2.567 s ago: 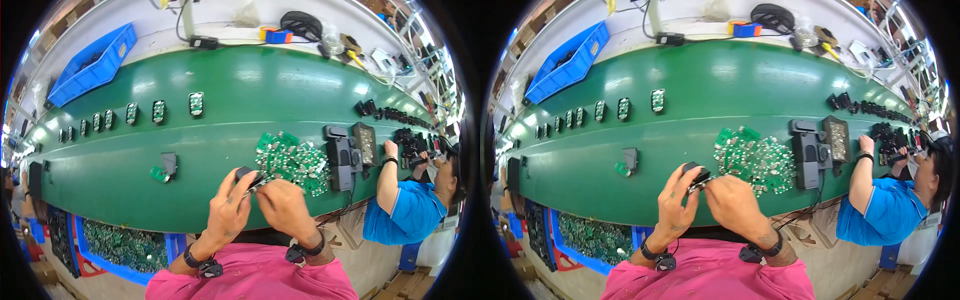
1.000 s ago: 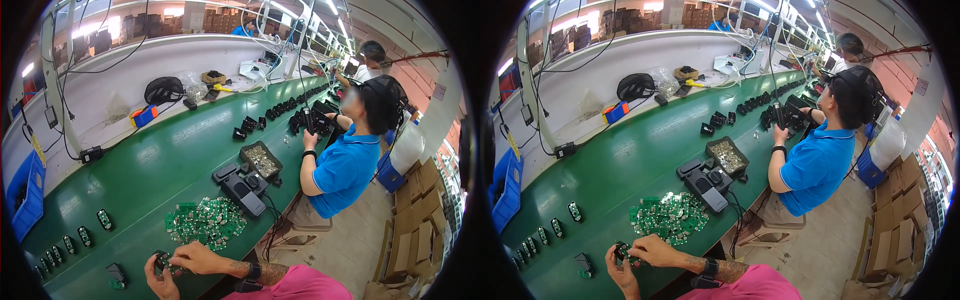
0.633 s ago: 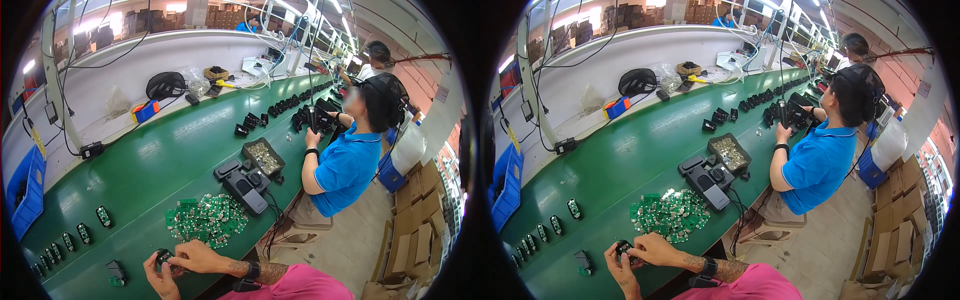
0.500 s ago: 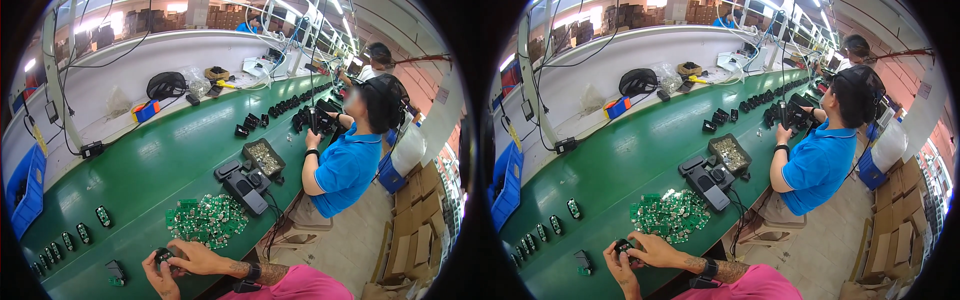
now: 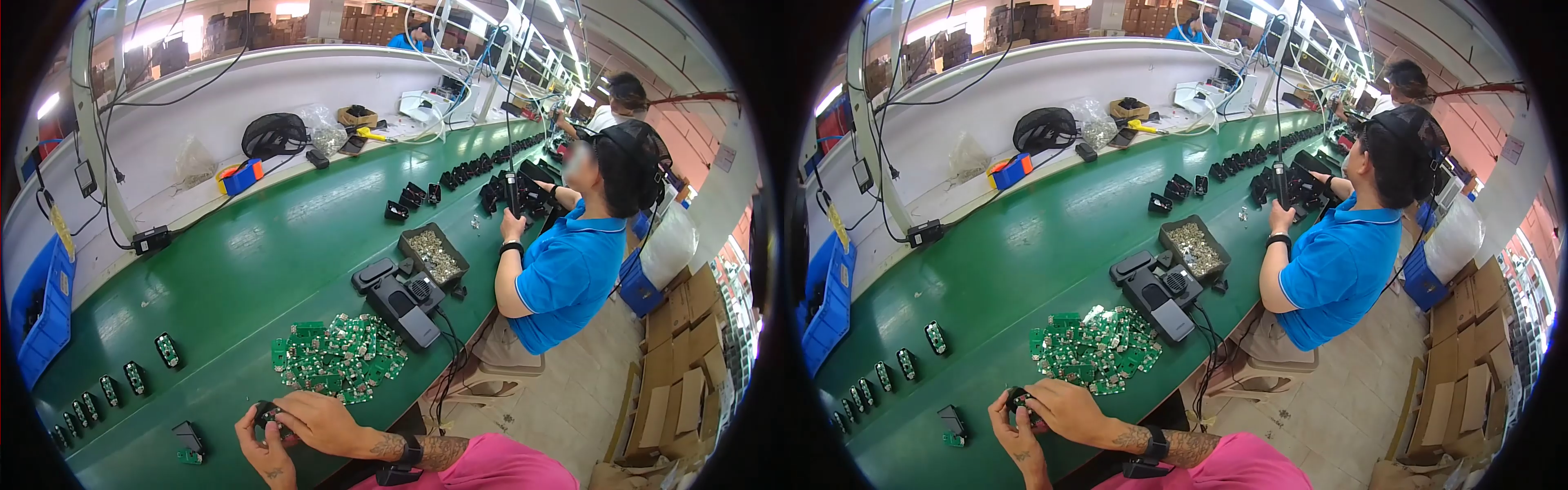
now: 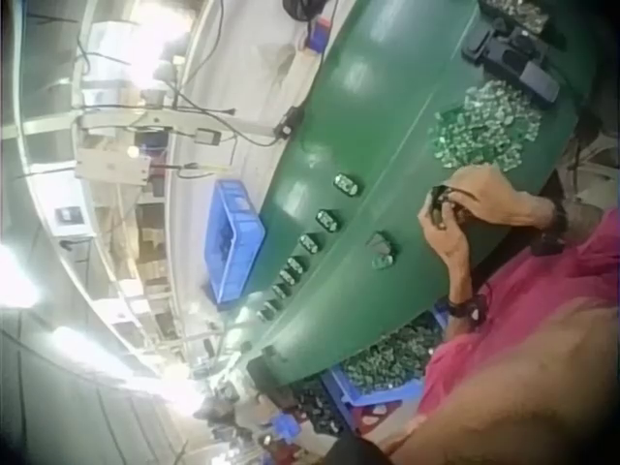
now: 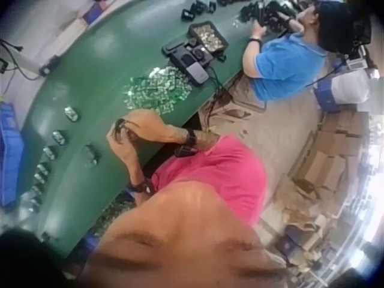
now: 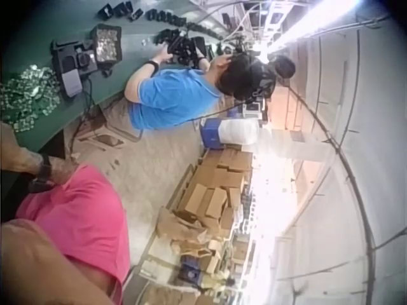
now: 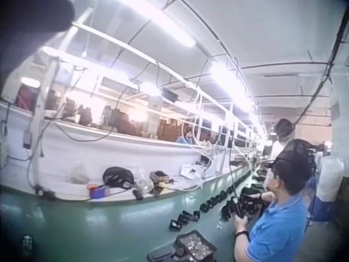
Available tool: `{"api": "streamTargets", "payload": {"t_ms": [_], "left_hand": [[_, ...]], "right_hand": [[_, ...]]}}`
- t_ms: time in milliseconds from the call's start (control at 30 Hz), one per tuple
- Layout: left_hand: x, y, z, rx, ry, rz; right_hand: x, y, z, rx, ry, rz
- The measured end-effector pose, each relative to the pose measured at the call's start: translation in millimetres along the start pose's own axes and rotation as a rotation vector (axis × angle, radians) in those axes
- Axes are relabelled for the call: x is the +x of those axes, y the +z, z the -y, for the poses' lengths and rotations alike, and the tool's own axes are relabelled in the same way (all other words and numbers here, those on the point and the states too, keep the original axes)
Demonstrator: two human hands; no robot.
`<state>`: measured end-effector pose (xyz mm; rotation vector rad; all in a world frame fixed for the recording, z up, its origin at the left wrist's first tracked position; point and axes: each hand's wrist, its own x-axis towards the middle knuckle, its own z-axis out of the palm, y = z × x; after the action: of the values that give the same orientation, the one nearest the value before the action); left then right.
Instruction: Manually assembling printed circuit boards into their respective plastic housings on a manufacturing line.
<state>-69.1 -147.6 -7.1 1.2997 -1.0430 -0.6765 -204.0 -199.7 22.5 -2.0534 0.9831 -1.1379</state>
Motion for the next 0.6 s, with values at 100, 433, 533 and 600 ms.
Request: {"api": "streamTargets", "payload": {"t_ms": [100, 433, 533, 600], "left_hand": [[-1.5, 0.8, -3.4, 0.031, 0.026, -0.098], [-0.4, -9.9, -8.5, -0.311, -0.324, -0.042], [0.3, -6.3, -26.7, -0.431, -0.430, -0.023], [-0.1, -3.6, -32.2, -0.329, -0.343, -0.038]], "right_hand": [[-1.2, 7.1, 9.2, -0.104, -0.088, -0.144], [2.4, 0.4, 19.5, 0.305, 0.234, 0.075], [12.0, -10.4, 16.1, 0.521, 0.433, 0.219], [12.5, -8.5, 7.3, 0.688, 0.482, 0.320]]}}
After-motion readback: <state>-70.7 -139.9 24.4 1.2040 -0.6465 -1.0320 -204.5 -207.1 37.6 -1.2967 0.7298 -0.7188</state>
